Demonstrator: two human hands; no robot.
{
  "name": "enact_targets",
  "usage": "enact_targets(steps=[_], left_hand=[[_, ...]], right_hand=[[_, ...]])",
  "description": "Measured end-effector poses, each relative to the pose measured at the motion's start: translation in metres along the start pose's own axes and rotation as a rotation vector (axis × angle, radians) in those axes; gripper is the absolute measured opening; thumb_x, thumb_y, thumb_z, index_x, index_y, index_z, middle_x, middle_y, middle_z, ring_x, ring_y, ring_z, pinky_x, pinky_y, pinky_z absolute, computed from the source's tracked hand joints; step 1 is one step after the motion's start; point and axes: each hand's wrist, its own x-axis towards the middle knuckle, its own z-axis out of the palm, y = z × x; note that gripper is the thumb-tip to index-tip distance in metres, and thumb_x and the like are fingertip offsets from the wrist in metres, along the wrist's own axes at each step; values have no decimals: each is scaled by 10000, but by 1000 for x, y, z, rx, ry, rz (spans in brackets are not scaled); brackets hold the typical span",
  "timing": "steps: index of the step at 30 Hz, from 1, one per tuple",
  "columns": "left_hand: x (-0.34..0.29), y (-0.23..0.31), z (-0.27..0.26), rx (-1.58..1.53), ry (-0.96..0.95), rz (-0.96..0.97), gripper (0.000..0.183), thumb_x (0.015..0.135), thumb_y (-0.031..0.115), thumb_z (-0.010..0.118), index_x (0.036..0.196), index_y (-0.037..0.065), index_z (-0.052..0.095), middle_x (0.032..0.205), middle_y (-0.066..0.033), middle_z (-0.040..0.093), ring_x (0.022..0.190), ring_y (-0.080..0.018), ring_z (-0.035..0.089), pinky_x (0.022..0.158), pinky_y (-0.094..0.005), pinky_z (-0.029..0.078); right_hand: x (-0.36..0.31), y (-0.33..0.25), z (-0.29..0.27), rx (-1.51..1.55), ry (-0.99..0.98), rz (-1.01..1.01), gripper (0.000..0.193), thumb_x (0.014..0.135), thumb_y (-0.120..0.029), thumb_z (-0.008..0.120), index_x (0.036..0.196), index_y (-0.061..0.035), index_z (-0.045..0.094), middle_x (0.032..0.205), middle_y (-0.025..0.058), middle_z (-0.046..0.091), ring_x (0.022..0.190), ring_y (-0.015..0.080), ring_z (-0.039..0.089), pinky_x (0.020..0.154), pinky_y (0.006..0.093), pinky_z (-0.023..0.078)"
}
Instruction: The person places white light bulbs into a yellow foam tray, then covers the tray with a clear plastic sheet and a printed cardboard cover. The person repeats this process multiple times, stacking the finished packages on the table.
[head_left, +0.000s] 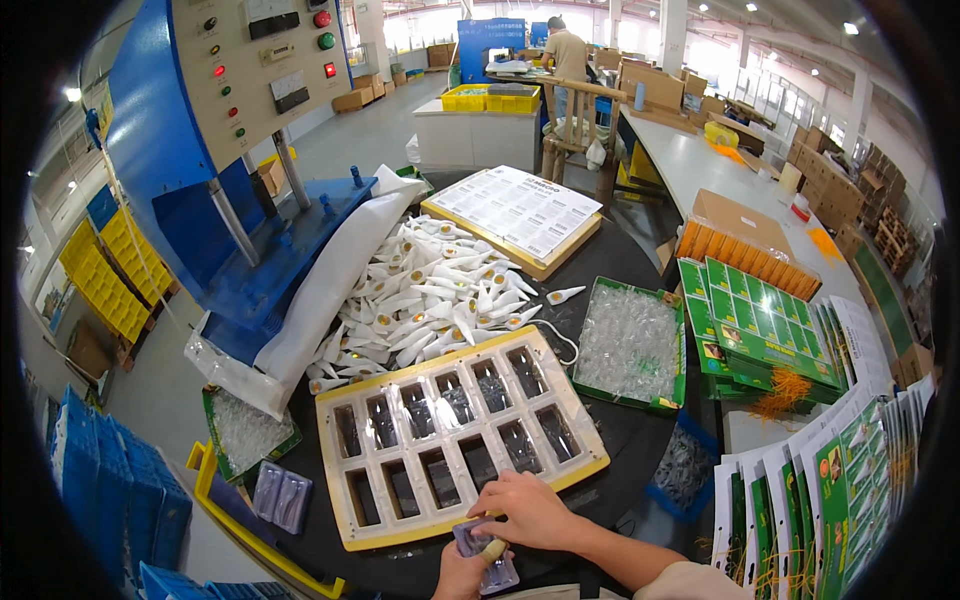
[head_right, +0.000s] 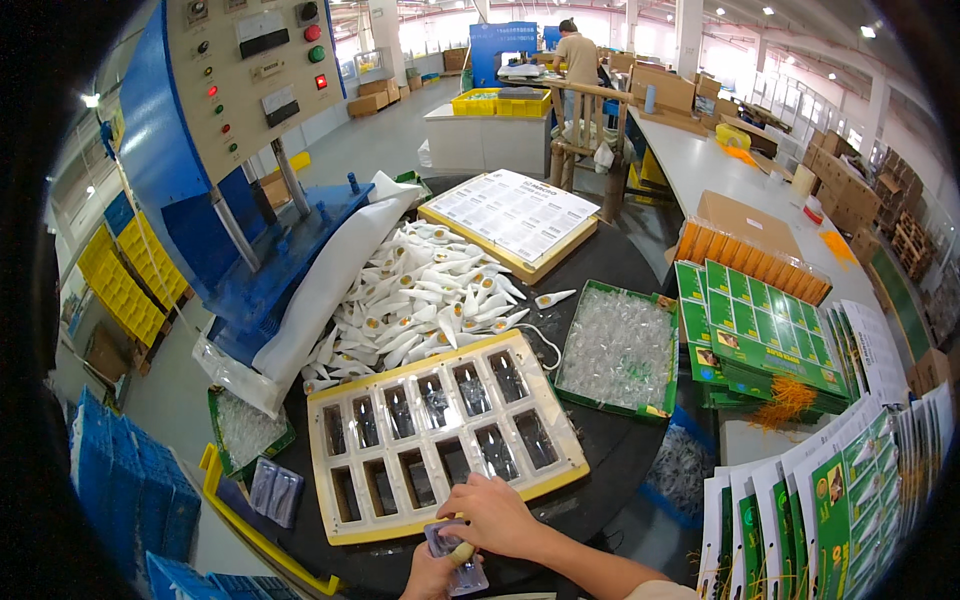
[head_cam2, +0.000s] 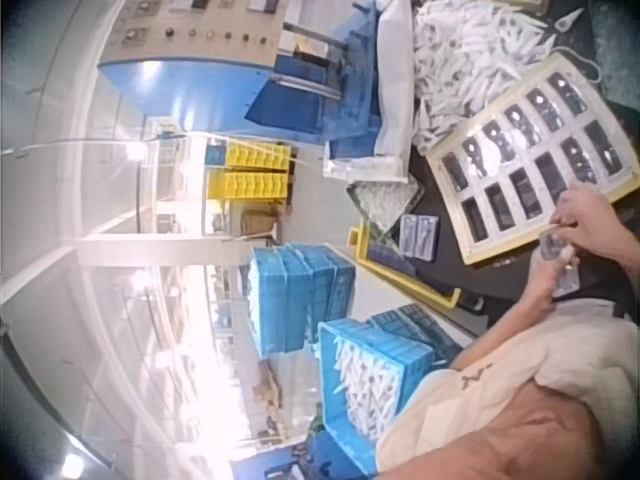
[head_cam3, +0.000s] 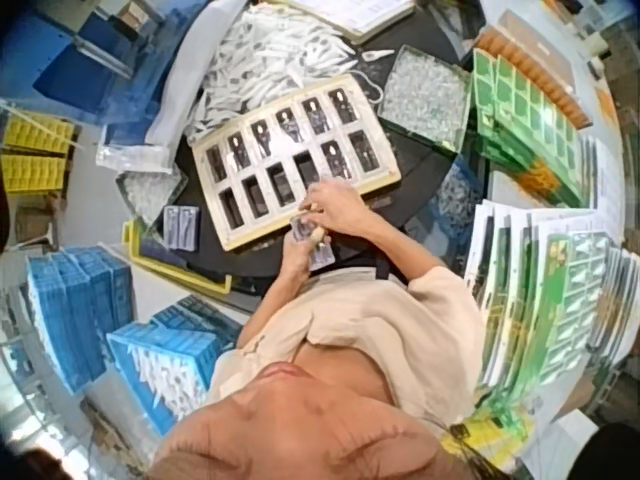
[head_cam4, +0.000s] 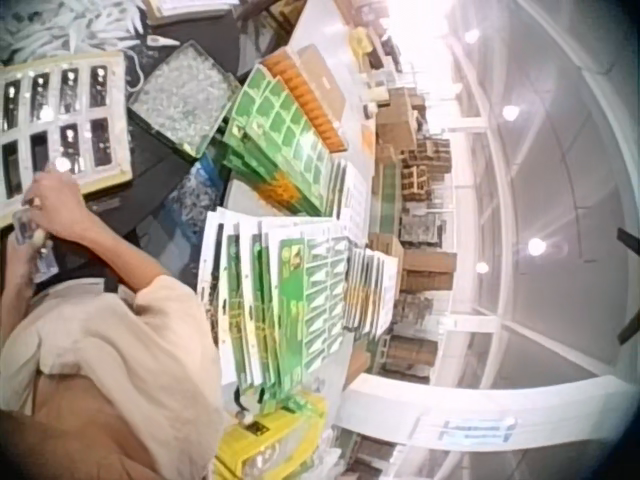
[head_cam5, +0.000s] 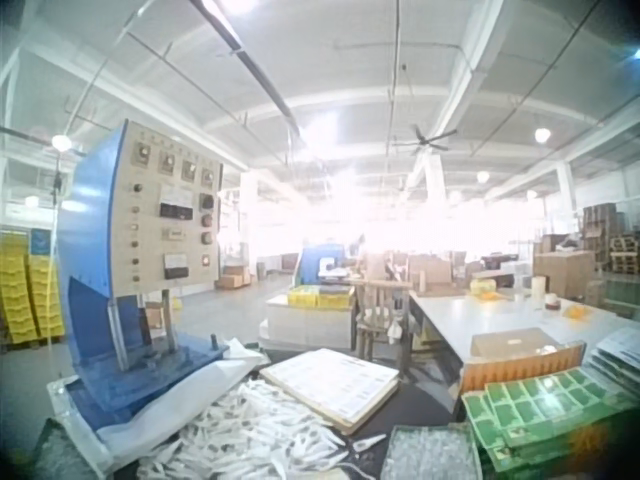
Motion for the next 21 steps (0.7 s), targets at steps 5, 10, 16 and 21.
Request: enact_targets(steps=[5,10,16,21], left_hand=[[-2,7,-13,-134,-116,135,318,854,111,757,1134,21,637,929,-36,672,792,-153,657,726,-286,531],[-4,18,-4,-36,32,132,287,862,97,759,1106,15,633,933,-64,681,816,-173,675,731,-324,560],[10,6,-2,-71,150,129,251,861,-51,707,1087,6,613,958,-87,682,817,-180,697,716,-332,585],[-13,12,-10,-154,18,99,311,870,201,782,1078,14,644,886,-74,690,788,-198,682,744,-352,570]], right_hand=[[2,-11,8,24,201,-36,290,829,-344,774,1022,-130,750,941,24,659,964,257,579,814,389,462],[-1,-8,3,145,295,-31,287,812,-298,796,1022,-108,745,930,31,661,897,272,588,796,385,481],[-2,-22,14,-96,355,-35,169,761,-198,813,894,-112,753,889,29,666,866,270,591,743,389,477],[56,31,8,-227,560,30,125,755,-144,789,851,-92,727,921,62,680,866,296,597,752,409,473]])
